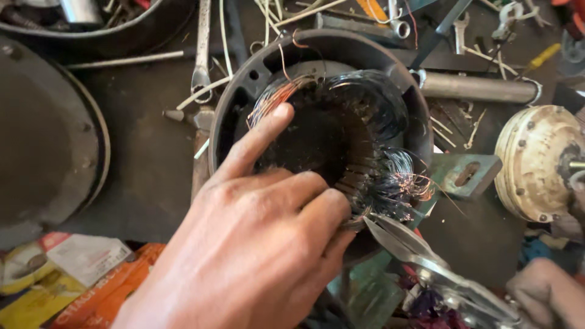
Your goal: The person uses wire cutters to trim copper windings inside a motor stator, then uses a screwdriver to adjust internal components. The work is performed on a cluttered workbench with various tools and parts visible.
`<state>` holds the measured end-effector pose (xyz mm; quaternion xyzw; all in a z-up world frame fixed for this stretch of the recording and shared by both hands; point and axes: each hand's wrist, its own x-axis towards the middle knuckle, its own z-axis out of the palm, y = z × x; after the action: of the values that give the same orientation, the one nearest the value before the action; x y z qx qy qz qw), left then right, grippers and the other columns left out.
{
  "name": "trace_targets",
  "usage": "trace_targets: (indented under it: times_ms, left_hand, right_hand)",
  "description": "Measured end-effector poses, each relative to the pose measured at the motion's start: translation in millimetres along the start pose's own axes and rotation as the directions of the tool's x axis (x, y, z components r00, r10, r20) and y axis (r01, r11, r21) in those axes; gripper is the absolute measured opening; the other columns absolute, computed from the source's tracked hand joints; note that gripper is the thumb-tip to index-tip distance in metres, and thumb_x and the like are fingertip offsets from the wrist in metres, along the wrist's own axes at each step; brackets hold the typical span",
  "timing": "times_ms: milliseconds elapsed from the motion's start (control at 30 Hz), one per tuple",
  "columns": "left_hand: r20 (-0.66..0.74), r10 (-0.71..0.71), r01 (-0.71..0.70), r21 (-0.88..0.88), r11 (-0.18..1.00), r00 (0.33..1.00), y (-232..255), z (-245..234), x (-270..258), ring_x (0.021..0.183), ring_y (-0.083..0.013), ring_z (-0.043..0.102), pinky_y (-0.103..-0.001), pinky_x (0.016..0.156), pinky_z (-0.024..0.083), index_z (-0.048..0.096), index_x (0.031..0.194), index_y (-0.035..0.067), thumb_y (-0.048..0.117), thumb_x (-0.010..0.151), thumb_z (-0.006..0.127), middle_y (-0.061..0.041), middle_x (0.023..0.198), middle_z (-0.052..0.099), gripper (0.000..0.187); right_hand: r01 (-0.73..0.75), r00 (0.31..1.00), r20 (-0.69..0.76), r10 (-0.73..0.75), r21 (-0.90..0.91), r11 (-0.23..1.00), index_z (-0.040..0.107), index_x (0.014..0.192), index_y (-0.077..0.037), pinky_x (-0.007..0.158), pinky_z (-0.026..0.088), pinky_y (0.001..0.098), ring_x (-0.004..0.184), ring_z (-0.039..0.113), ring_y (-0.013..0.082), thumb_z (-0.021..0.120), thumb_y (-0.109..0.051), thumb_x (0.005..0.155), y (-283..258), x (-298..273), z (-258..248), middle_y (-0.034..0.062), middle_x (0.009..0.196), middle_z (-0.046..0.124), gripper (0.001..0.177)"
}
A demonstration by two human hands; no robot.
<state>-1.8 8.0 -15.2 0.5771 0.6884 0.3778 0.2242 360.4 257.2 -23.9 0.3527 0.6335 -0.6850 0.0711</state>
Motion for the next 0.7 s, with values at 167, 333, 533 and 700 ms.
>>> trace_targets:
  times_ms: [167,333,533,700]
  left_hand:
    - [-0.03,0.017,-0.018,-0.019,1.0,0.999,-3.5,2.7,-2.4,0.071,-0.0261,0.069,-0.056,0.125,0.022,0.062,0.076,0.009,0.017,0.083,0.073,-0.005,0.065,0.057,0.015]
    - [-0.091,0.054,-0.054,-0.006,0.999,0.994,-5.1,0.6,-1.9,0.068,-0.0244,0.067,-0.055,0.123,0.026,0.056,0.074,0.009,0.011,0.077,0.071,-0.005,0.064,0.053,0.015]
    - [-0.161,0.105,-0.109,-0.019,0.994,0.981,-7.6,1.7,-2.9,0.066,-0.0223,0.065,-0.053,0.124,0.031,0.055,0.075,0.007,0.006,0.077,0.069,-0.005,0.066,0.054,0.014]
    - [-0.146,0.088,-0.087,0.013,0.996,0.985,-8.5,3.1,-4.4,0.063,-0.021,0.064,-0.051,0.123,0.031,0.056,0.077,0.009,0.01,0.082,0.07,-0.005,0.065,0.055,0.014]
  right_hand:
    - [-0.06,0.996,-0.069,0.06,-0.006,0.998,0.025,0.15,-0.005,0.094,0.058,0.0493,0.107,0.068,0.0318,0.065,-0.023,0.092,-7.8,-18.3,4.9,0.0242,0.123,0.062,0.072]
    - [-0.111,0.989,-0.101,0.11,-0.01,0.994,0.024,0.15,-0.005,0.092,0.058,0.0488,0.106,0.068,0.0312,0.065,-0.024,0.092,-15.7,-29.8,20.1,0.0235,0.122,0.061,0.073]
    - [-0.189,0.974,-0.128,0.188,0.004,0.982,0.023,0.15,-0.006,0.091,0.058,0.0483,0.105,0.067,0.0306,0.066,-0.026,0.093,-20.4,-43.8,37.1,0.0226,0.122,0.061,0.074]
    - [-0.244,0.956,-0.162,0.246,0.038,0.969,0.022,0.15,-0.006,0.09,0.058,0.0478,0.103,0.067,0.0301,0.066,-0.027,0.093,-18.7,-63.3,56.9,0.0218,0.121,0.061,0.074]
